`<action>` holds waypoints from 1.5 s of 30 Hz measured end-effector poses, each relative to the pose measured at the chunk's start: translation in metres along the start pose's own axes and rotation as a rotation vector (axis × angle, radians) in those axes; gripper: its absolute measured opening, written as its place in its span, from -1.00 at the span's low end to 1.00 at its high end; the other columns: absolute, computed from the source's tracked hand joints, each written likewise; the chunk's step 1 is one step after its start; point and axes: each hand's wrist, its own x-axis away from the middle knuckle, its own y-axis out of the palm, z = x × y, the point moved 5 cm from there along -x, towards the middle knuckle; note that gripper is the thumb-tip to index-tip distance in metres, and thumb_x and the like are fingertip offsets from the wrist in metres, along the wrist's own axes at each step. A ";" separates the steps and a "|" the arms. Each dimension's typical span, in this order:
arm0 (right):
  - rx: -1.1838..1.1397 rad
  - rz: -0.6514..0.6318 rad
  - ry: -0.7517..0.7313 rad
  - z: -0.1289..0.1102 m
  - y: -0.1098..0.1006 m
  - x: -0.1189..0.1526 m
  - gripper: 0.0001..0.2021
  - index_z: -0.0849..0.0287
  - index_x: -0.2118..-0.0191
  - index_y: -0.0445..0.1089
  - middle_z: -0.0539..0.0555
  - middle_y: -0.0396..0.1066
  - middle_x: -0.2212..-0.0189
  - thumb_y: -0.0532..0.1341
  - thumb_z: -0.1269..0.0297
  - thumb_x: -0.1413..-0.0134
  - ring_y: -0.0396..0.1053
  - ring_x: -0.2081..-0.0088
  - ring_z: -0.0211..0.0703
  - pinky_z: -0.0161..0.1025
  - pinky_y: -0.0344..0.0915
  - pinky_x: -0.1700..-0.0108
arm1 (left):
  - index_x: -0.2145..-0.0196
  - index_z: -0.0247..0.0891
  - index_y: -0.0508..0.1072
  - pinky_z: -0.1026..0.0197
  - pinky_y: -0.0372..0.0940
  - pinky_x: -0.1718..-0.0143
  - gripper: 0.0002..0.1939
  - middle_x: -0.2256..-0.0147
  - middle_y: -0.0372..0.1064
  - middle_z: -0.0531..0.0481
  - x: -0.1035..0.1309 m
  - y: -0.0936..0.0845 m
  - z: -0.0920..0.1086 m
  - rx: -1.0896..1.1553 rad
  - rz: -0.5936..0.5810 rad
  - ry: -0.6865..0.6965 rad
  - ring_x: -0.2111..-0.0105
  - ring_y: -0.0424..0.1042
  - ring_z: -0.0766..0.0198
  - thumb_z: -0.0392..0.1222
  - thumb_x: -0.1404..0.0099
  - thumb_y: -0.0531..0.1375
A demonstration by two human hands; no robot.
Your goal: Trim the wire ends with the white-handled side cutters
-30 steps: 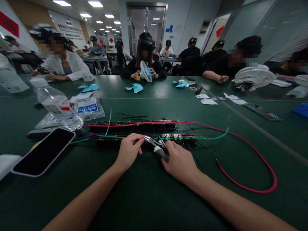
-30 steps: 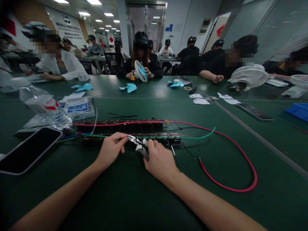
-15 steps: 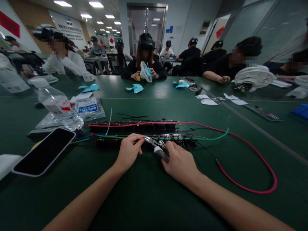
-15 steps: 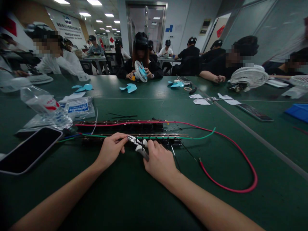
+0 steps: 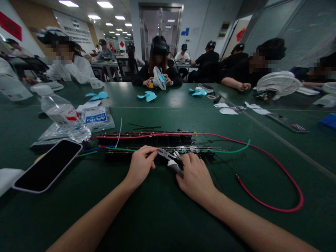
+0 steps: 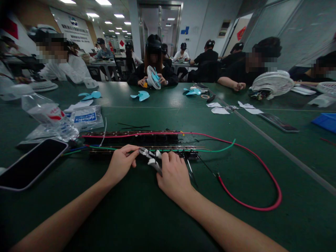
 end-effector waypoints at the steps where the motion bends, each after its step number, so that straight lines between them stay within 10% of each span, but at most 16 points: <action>1: -0.003 -0.001 0.001 0.000 0.000 0.000 -0.73 0.15 0.22 0.16 0.17 0.30 0.24 0.18 0.35 0.12 0.28 0.21 0.02 -0.12 0.18 0.21 | 0.28 -0.31 0.58 0.38 0.22 0.69 -0.82 0.28 0.46 -0.08 0.000 0.000 -0.001 0.000 -0.001 -0.001 0.69 0.32 0.48 -0.23 -0.24 0.19; 45: -0.037 -0.060 -0.022 0.004 0.001 -0.003 -0.74 0.13 0.20 0.15 0.11 0.35 0.28 0.19 0.33 0.05 0.34 0.26 -0.06 -0.24 0.18 0.33 | 0.27 -0.34 0.56 0.40 0.17 0.71 -0.83 0.28 0.43 -0.07 0.001 0.001 0.004 -0.049 -0.014 -0.011 0.69 0.32 0.49 -0.25 -0.25 0.18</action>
